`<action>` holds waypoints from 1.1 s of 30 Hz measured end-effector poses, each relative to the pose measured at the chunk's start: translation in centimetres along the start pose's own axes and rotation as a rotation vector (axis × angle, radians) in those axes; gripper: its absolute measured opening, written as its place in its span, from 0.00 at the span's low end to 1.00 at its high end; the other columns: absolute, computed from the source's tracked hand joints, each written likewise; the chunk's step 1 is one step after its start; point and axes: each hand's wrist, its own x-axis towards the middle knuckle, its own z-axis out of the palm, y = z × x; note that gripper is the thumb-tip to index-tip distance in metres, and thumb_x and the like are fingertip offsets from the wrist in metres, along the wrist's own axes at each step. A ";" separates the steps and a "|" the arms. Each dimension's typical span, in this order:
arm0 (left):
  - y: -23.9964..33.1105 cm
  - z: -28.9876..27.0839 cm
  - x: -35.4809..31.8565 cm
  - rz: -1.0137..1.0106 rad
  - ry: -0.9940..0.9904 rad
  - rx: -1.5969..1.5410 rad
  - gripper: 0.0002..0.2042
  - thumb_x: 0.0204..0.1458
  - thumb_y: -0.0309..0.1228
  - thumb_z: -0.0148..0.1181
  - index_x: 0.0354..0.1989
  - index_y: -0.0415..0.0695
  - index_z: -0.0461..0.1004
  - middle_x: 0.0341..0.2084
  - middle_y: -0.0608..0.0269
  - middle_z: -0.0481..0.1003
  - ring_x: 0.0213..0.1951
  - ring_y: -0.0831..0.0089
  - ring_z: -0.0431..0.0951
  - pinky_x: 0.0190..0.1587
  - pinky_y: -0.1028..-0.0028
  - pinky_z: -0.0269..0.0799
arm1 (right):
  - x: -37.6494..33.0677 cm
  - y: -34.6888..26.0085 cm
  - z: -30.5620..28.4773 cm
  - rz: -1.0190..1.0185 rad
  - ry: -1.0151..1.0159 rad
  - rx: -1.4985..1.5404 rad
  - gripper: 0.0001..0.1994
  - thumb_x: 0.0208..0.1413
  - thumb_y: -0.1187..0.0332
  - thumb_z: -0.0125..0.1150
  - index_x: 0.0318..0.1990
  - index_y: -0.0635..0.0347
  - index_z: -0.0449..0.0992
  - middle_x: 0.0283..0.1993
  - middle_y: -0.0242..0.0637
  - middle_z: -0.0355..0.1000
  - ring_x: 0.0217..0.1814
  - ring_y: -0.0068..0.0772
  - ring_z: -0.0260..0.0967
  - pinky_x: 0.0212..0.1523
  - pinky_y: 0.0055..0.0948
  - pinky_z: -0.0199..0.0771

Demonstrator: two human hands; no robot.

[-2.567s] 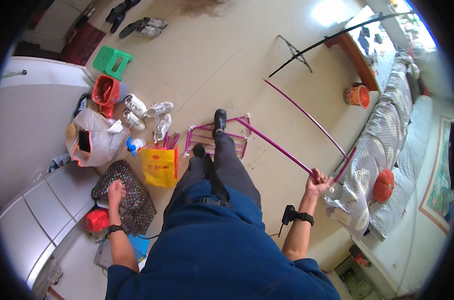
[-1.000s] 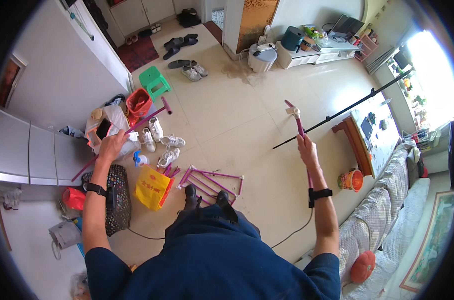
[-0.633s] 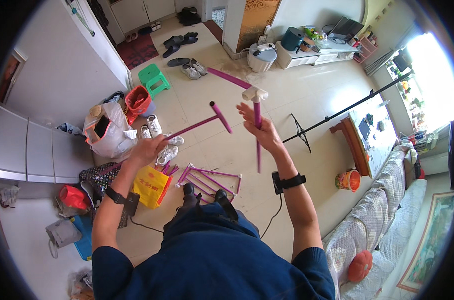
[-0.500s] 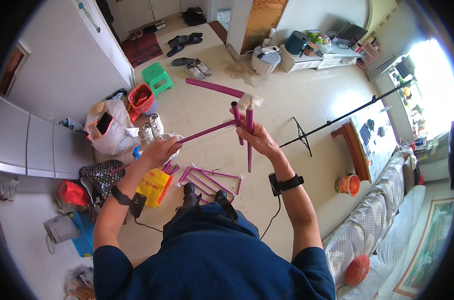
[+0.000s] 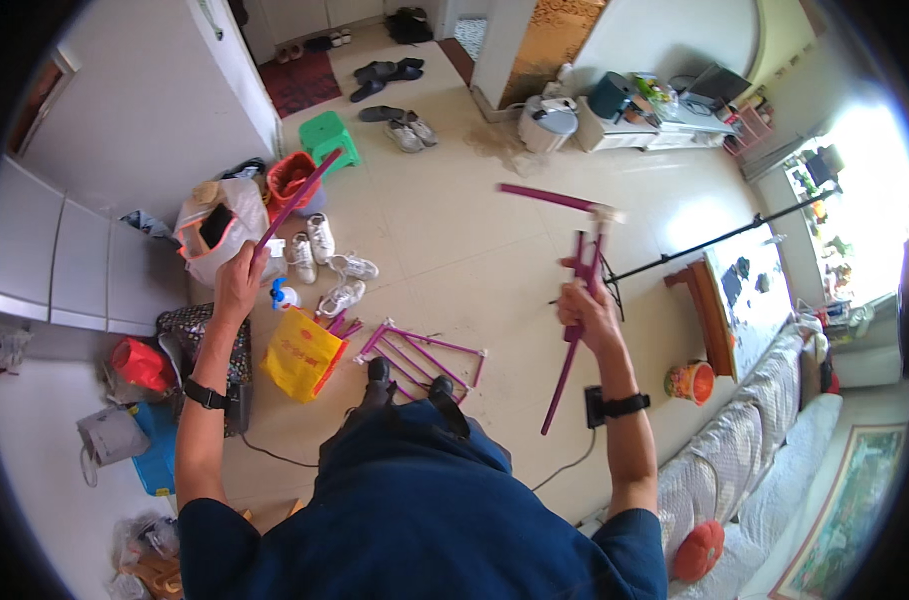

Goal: The person disassembles a pink metal drying rack by hand, removing the black straps and separating the frame into individual rods. The rods are placed into a yellow bag, and the person then picks up a pair of white sneakers and places them in a shoe cabinet.

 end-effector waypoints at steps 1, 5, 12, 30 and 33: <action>1.1 0.2 0.2 -0.051 0.013 -0.177 0.11 0.61 0.37 0.49 0.43 0.42 0.70 0.23 0.55 0.75 0.26 0.62 0.78 0.28 0.64 0.69 | 0.3 0.7 0.6 0.033 -0.146 -0.069 0.17 0.65 0.66 0.48 0.59 0.61 0.60 0.21 0.20 0.50 0.18 0.11 0.46 0.18 0.15 0.47; 9.0 2.8 3.9 0.097 -0.076 -0.712 0.18 0.63 0.40 0.48 0.55 0.43 0.68 0.34 0.59 0.76 0.35 0.75 0.74 0.40 0.73 0.69 | 0.7 2.6 5.6 0.148 -0.463 -0.099 0.15 0.64 0.63 0.51 0.53 0.60 0.64 0.21 0.20 0.53 0.19 0.12 0.47 0.19 0.16 0.47; 13.1 0.3 3.5 -0.018 -0.853 -0.943 0.16 0.62 0.43 0.50 0.43 0.40 0.69 0.22 0.72 0.67 0.22 0.85 0.65 0.25 0.80 0.62 | -0.9 1.6 10.4 0.125 -0.428 -0.633 0.11 0.62 0.60 0.53 0.43 0.58 0.70 0.23 0.19 0.56 0.23 0.12 0.51 0.24 0.17 0.55; 10.3 1.9 -2.1 -0.255 -0.185 -0.845 0.19 0.60 0.45 0.52 0.24 0.42 0.67 0.12 0.74 0.59 0.17 0.85 0.57 0.19 0.76 0.54 | 0.4 10.3 15.6 -0.242 0.026 -0.992 0.14 0.57 0.61 0.59 0.34 0.65 0.67 0.18 0.47 0.64 0.18 0.40 0.60 0.24 0.36 0.63; 10.5 2.7 -1.8 -0.256 -0.155 -0.840 0.20 0.60 0.45 0.52 0.24 0.41 0.67 0.11 0.74 0.59 0.17 0.84 0.58 0.19 0.76 0.54 | 0.8 11.0 15.3 -0.270 0.058 -0.944 0.14 0.57 0.61 0.60 0.35 0.65 0.67 0.18 0.49 0.64 0.19 0.43 0.61 0.24 0.36 0.63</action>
